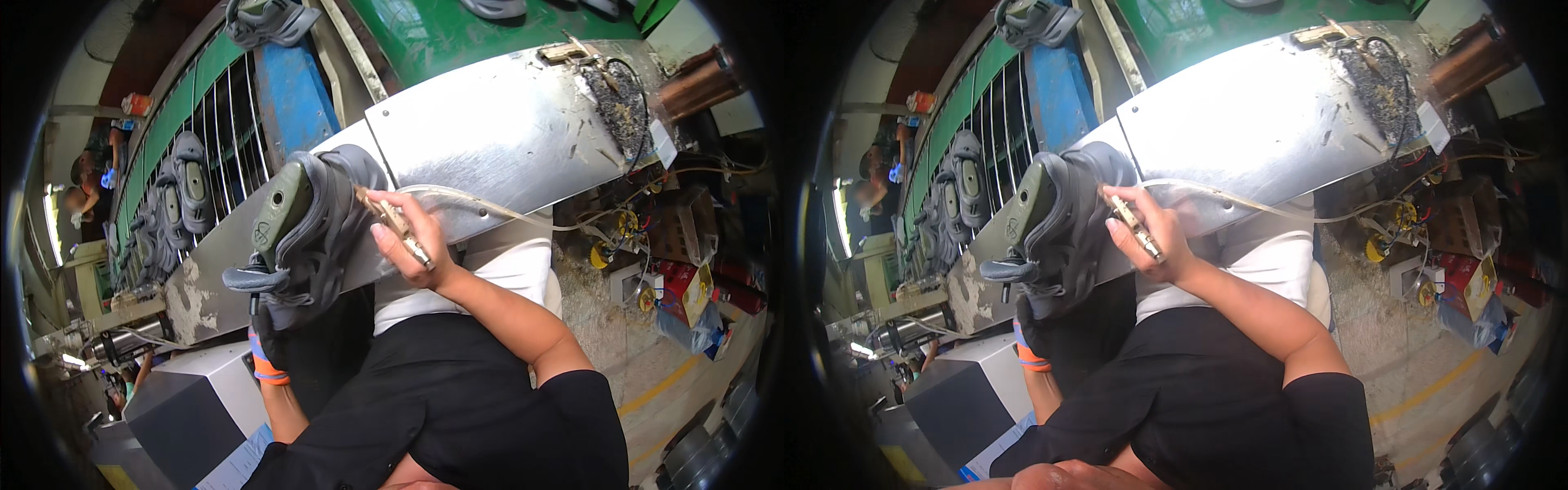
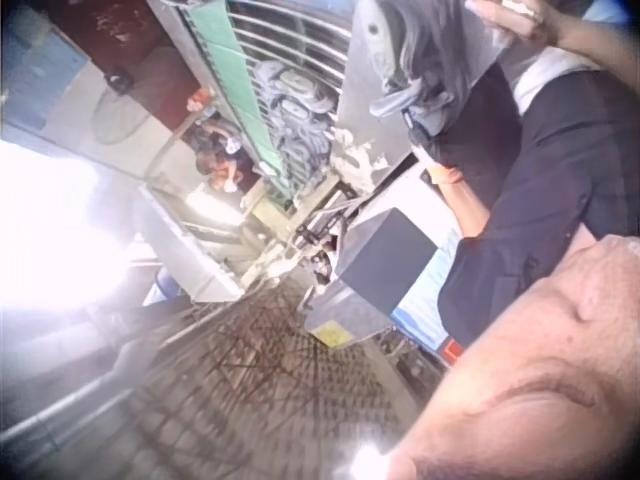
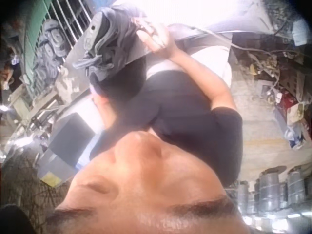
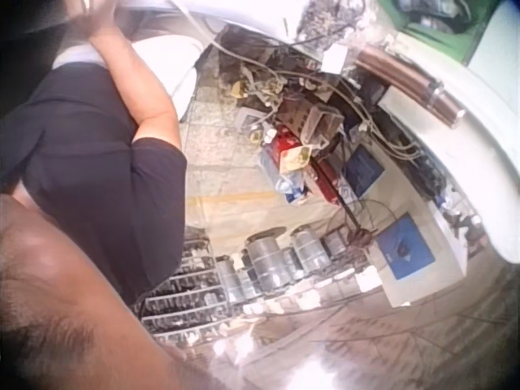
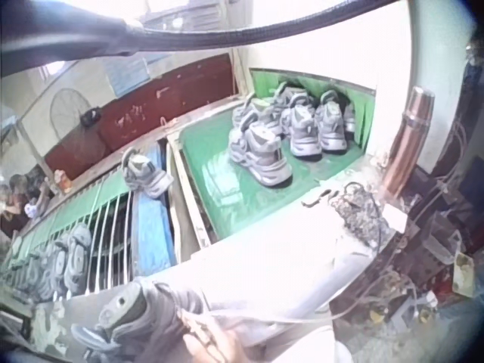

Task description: The person applies adhesive along the edges of several shoe uppers using a specialized applicator tool and places each shoe on a conveyor belt.

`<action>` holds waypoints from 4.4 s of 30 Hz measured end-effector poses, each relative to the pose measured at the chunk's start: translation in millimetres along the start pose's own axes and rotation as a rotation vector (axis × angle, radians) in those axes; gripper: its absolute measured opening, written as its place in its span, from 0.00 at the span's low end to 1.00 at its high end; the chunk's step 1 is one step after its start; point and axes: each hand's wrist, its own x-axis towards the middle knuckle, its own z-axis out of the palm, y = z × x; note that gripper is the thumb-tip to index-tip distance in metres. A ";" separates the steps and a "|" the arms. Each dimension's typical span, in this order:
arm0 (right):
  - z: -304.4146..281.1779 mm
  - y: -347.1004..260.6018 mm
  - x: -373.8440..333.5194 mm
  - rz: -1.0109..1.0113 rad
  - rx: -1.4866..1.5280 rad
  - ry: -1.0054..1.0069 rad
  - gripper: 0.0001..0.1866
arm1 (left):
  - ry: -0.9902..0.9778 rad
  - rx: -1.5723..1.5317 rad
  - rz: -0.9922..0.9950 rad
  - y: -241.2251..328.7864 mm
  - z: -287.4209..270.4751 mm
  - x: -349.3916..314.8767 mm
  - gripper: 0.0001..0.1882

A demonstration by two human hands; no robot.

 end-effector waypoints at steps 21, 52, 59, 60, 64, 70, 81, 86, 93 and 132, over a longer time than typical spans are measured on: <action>4.7 -3.2 -3.6 -0.032 -0.078 -0.013 0.23 | -0.230 0.055 -0.297 5.6 67.6 -27.6 0.35; -65.8 -77.5 -60.1 0.415 -0.081 -0.185 0.21 | -0.766 -0.339 -0.677 -13.0 153.3 -1.7 0.47; -65.2 -106.7 -36.5 0.448 -0.224 -0.115 0.19 | -0.833 -0.401 -0.619 -2.9 199.0 9.4 0.48; -63.5 -107.5 -35.4 0.424 -0.238 -0.093 0.19 | -0.819 -0.404 -0.609 -0.4 204.0 11.6 0.48; -56.9 -93.9 -38.7 0.215 -0.380 -0.046 0.21 | -0.856 -0.620 -0.611 -2.5 216.7 23.7 0.45; -47.3 -55.4 -52.2 0.043 -0.402 0.005 0.24 | -0.877 -0.762 -0.487 -13.7 225.9 38.9 0.33; -124.2 -44.7 -14.2 0.002 -0.181 0.122 0.21 | -0.914 0.305 0.183 82.8 130.4 37.2 0.42; -177.2 -51.5 28.2 -0.121 -0.167 0.404 0.28 | -0.154 0.740 0.824 122.1 22.1 79.1 0.43; -188.1 -46.1 36.6 -0.131 -0.038 0.448 0.27 | -0.142 1.197 0.592 97.9 11.1 35.3 0.41; -180.3 -43.7 57.6 -0.140 -0.050 0.560 0.31 | 0.511 1.769 0.715 137.1 -87.5 406.4 0.25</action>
